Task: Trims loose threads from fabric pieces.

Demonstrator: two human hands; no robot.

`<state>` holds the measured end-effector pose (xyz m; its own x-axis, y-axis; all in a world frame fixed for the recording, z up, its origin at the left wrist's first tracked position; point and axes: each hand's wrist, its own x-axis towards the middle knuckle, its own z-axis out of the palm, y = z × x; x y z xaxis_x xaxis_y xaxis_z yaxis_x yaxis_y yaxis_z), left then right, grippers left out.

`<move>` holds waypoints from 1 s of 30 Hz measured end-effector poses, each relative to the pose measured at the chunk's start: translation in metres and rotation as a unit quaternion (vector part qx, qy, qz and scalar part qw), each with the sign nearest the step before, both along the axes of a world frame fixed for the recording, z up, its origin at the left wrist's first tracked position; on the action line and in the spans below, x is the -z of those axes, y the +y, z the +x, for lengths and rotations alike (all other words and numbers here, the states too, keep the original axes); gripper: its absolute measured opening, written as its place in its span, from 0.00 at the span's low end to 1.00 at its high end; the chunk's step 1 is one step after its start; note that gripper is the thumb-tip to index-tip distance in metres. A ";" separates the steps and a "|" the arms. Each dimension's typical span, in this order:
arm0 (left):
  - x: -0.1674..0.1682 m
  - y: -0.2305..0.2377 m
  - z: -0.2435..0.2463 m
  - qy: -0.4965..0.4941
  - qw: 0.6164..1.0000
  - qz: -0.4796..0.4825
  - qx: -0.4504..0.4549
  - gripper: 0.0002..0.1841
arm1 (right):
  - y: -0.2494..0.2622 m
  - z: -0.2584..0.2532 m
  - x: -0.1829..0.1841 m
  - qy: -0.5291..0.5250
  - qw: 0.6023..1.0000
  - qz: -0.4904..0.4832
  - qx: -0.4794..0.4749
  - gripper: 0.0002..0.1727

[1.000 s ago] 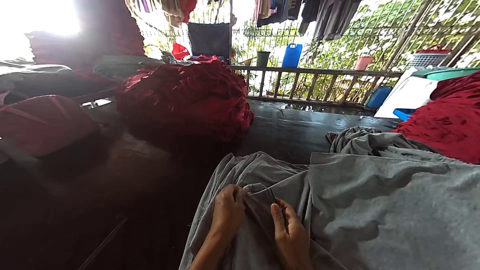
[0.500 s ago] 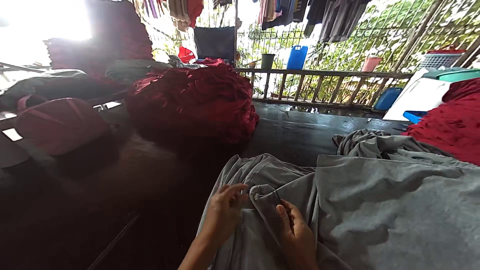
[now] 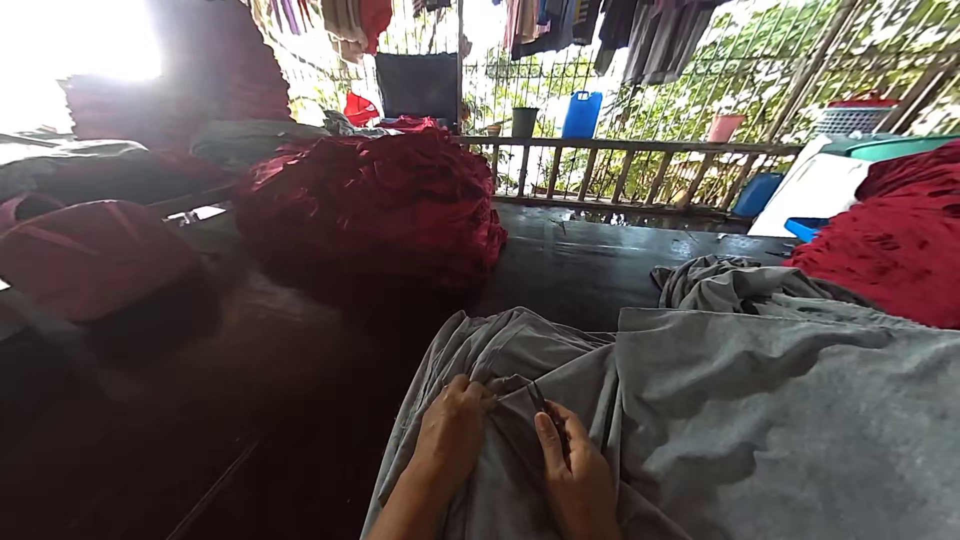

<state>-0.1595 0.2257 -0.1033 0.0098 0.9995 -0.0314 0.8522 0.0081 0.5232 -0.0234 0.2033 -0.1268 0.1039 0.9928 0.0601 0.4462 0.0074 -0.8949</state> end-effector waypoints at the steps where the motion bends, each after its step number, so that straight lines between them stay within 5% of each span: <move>1: 0.000 -0.002 -0.001 0.000 1.000 0.002 0.006 0.15 | 0.000 0.000 0.000 0.001 1.000 0.002 -0.001 0.21; 6: -0.004 -0.009 -0.009 -0.075 0.997 0.010 0.006 0.13 | -0.011 0.001 -0.019 0.059 0.997 -0.002 -0.047 0.19; 10: -0.006 -0.016 -0.011 -0.131 0.990 0.054 -0.015 0.12 | -0.014 -0.003 -0.049 0.244 0.939 -0.233 -0.067 0.18; 14: -0.006 -0.022 -0.012 -0.157 0.985 0.070 -0.027 0.11 | -0.007 -0.007 -0.049 0.302 0.881 -0.363 -0.039 0.20; 30: 0.001 -0.024 -0.006 -0.178 0.974 0.128 -0.046 0.10 | 0.003 -0.011 -0.041 0.386 0.850 -0.359 -0.009 0.18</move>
